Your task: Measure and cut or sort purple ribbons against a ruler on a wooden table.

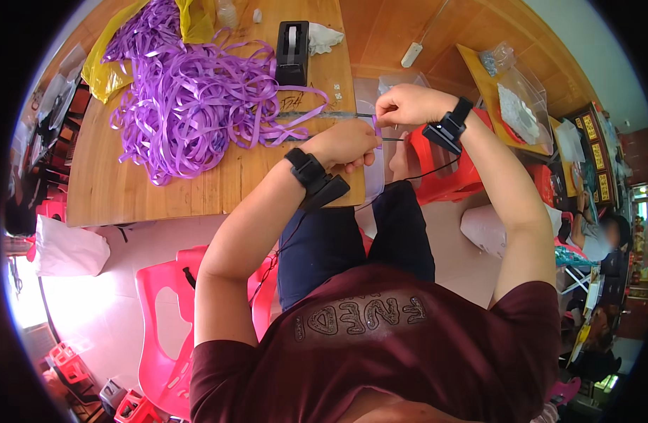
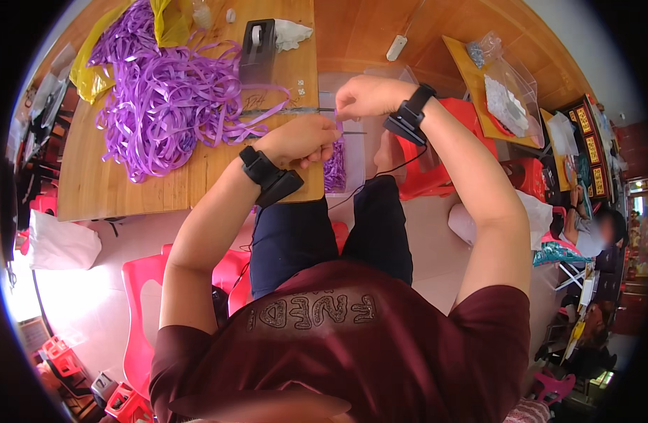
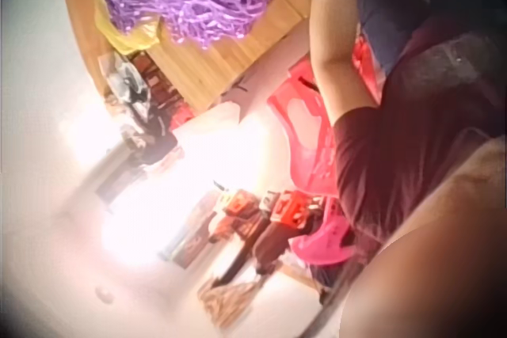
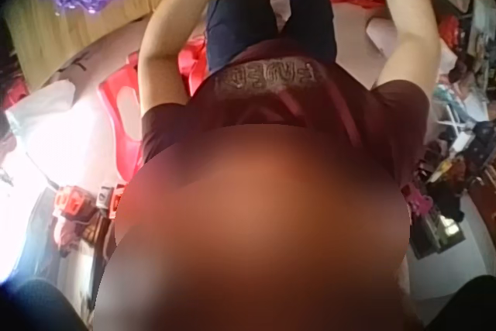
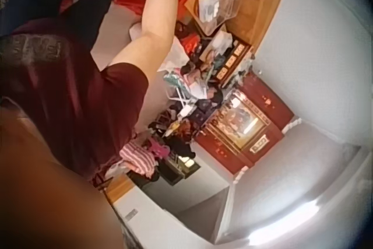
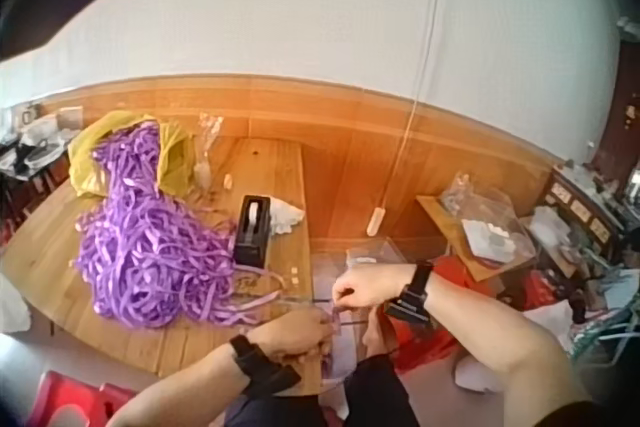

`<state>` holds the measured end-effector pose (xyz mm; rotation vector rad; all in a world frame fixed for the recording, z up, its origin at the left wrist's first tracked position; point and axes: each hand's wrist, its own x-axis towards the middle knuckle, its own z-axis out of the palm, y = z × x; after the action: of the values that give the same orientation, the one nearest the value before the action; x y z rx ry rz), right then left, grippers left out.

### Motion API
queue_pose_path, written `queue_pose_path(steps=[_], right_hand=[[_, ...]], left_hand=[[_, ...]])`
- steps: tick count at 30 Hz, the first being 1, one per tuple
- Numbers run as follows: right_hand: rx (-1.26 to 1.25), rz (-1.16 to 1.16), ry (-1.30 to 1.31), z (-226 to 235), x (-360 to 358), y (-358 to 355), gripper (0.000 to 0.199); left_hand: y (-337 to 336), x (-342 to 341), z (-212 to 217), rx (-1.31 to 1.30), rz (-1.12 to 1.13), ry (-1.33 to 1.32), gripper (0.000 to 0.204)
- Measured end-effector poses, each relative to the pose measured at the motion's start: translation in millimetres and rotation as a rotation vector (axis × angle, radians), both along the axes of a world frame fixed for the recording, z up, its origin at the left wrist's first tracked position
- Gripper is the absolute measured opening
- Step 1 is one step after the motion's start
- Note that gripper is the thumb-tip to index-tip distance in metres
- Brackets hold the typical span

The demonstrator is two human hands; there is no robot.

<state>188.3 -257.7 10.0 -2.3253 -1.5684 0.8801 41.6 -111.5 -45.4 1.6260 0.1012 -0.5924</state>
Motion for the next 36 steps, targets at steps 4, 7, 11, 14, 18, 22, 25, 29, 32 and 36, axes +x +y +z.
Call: queue_pose_path(steps=[4,7,11,14,18,22,25,29,32,36], right_hand=[[-0.074,-0.008,-0.038,-1.4,1.9,9.0,0.023],[-0.190,-0.061,-0.118,3.0,0.7,15.9,0.024],[-0.259,-0.076,-0.340,13.5,-4.0,18.7,0.035],[-0.112,-0.029,-0.318,9.5,-0.7,8.3,0.035],[0.067,-0.048,-0.171,14.5,2.1,1.5,0.027],[0.003,0.187,-0.164,8.8,-7.6,12.0,0.017],[-0.107,0.347,-0.267,4.7,-13.1,24.0,0.028],[-0.296,0.339,-0.443,10.9,-20.6,28.7,0.033],[0.076,0.274,-0.124,1.1,-0.1,6.9,0.041],[0.101,-0.199,0.299,-7.7,24.5,-56.9,0.030]], left_hand=[[-0.4,1.9,-3.3,0.040,-0.018,0.003,0.023],[-2.1,1.9,-3.3,-0.001,-0.002,0.017,0.022],[-2.3,2.2,-6.4,0.007,0.032,-0.016,0.029],[-1.9,1.7,-5.9,0.002,0.043,-0.007,0.029],[-2.5,0.8,0.3,0.011,0.035,-0.018,0.029],[-3.3,-0.4,4.9,0.023,0.020,-0.004,0.022],[-4.4,0.2,3.7,0.038,0.029,0.027,0.022],[-6.6,-2.8,11.1,0.048,0.041,0.030,0.024],[-4.9,-2.9,7.5,0.028,0.060,0.034,0.024],[-4.6,-2.6,8.3,0.005,0.052,0.039,0.023]])
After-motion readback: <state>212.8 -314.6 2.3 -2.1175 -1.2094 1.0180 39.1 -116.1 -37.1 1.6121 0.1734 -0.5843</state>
